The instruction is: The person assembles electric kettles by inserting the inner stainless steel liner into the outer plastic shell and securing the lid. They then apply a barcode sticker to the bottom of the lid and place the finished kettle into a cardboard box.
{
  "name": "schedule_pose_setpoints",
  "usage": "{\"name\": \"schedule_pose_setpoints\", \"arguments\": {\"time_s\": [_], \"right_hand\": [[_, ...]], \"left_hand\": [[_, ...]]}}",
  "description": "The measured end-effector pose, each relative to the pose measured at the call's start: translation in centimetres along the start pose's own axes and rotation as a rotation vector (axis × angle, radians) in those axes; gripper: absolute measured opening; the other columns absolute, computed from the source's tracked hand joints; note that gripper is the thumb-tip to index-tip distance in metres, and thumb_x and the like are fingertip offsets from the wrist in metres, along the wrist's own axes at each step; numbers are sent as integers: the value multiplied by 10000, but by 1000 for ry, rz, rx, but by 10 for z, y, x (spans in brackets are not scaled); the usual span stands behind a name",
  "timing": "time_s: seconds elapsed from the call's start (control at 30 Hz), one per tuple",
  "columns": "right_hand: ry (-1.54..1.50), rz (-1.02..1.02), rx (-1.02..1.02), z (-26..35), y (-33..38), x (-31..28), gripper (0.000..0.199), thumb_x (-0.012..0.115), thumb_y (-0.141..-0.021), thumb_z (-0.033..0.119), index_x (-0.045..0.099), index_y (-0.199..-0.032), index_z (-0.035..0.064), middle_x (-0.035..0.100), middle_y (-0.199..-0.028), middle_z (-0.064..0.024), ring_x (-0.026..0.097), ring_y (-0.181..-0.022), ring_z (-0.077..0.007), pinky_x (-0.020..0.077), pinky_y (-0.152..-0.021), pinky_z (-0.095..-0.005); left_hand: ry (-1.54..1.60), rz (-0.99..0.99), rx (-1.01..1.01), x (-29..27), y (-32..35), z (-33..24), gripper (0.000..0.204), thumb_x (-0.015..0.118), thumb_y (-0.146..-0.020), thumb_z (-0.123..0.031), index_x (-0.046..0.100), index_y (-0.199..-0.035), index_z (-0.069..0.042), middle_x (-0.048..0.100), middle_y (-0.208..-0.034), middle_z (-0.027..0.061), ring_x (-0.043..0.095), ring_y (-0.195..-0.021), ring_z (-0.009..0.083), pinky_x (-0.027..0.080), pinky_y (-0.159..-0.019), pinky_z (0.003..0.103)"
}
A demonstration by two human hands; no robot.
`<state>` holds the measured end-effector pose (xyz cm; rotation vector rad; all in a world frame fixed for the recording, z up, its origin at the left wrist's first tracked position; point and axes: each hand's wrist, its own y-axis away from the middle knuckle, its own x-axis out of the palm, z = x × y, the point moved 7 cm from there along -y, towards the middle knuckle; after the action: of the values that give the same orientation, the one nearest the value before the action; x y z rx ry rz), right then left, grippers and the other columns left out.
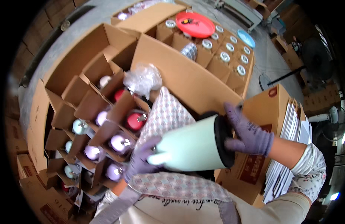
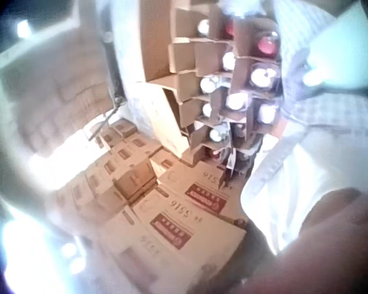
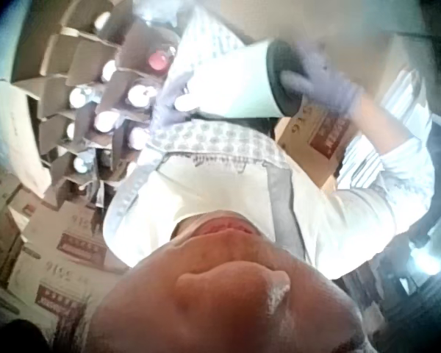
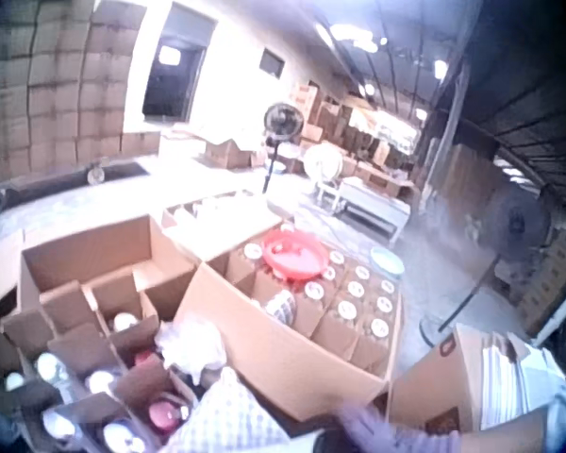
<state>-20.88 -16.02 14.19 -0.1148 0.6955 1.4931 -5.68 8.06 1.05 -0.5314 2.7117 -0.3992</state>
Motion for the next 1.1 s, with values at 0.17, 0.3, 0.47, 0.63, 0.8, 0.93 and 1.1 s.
{"name": "schedule_pose_setpoints", "arguments": {"time_s": [0.17,0.3,0.47,0.63,0.8,0.93,1.1], "right_hand": [[303,-361,-524,24,3,35,652,706,-787,415,481,-1344,161,438,-1359,-230,445,-1244,-444,372,-1046,-501],[-131,-361,102,-87,-29,17,576,686,-815,360,495,-1318,154,500,-1265,-270,484,-1219,-428,381,-1043,-481],[548,-238,-803,57,23,40,609,578,-850,569,594,-1242,104,539,-1286,-160,482,-1211,-425,312,-1086,-555],[-295,-519,255,-70,-22,17,531,428,-947,462,571,-1180,7,557,-1240,-235,556,-1147,-356,431,-987,-497],[422,-361,-643,35,19,31,466,639,-852,302,541,-1263,104,444,-1391,-210,401,-1290,-462,313,-1091,-510],[-547,-395,113,-80,-36,26,391,433,-997,311,488,-1307,79,492,-1295,-174,470,-1222,-339,359,-1055,-402],[107,-287,-504,20,-5,18,454,494,-955,252,468,-1362,51,411,-1435,-212,381,-1343,-350,320,-1092,-402]], "left_hand": [[-20,124,77,-12,-18,-8,327,865,-660,-211,668,-847,-29,581,-1278,196,544,-1209,389,444,-1011,473],[-126,35,250,27,-25,-35,353,866,-647,-170,692,-921,-32,561,-1290,182,527,-1209,405,461,-972,477],[82,309,84,6,-34,-15,324,852,-666,-162,688,-904,-15,553,-1333,170,498,-1268,401,453,-1009,446],[-178,281,202,46,-32,-40,327,870,-645,-134,692,-894,-20,556,-1340,169,466,-1297,403,396,-1063,513],[194,317,-90,-4,-19,-3,279,822,-689,-110,705,-923,-13,532,-1376,194,460,-1325,369,367,-1106,457],[-17,172,29,33,-28,-16,315,791,-744,-122,671,-1016,-18,488,-1395,201,400,-1354,403,340,-1127,462],[254,318,-133,-1,-42,3,319,810,-744,-212,691,-968,-19,526,-1380,202,496,-1289,356,402,-1062,423]]}}
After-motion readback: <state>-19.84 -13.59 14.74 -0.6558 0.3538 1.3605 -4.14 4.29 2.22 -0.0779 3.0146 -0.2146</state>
